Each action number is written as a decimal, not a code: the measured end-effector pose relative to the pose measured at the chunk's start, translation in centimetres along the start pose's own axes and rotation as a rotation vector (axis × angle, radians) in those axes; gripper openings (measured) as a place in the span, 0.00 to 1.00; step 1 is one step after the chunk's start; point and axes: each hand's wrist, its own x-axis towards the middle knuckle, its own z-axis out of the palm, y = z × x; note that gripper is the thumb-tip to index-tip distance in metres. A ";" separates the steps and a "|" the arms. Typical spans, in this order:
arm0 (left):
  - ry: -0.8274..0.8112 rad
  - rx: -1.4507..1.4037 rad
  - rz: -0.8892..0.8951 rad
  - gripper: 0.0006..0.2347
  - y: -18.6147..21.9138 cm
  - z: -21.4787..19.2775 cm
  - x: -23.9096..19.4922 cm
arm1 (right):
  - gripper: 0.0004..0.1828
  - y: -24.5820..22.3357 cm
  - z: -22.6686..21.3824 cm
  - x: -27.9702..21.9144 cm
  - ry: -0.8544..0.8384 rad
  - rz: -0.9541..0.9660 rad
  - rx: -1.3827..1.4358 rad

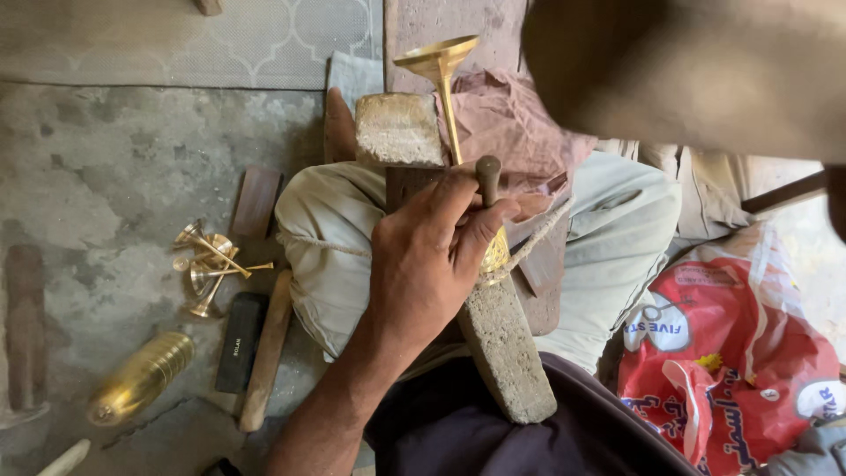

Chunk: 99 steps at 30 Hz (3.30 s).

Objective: The person sits on the floor and uses a wooden mallet and metal chisel to engrave a decorative pattern into a brass goblet. They repeatedly strike the chisel against the goblet's surface, rotating the object to work on different areas.

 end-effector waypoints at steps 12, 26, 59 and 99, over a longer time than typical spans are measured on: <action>-0.106 0.090 -0.020 0.09 0.7 -0.1 1.1 | 0.27 0.8 1.0 -1.3 -0.007 0.055 0.019; -0.168 0.101 0.020 0.09 1.3 -0.5 1.7 | 0.29 1.6 2.2 -2.4 -0.011 0.126 0.068; -0.144 0.347 -0.281 0.14 0.9 -1.7 -10.7 | 0.15 -2.4 17.3 -16.3 0.357 0.215 0.621; -0.107 -0.306 -0.482 0.16 2.5 3.3 -8.6 | 0.30 -1.7 13.8 -0.3 -0.315 -0.236 1.552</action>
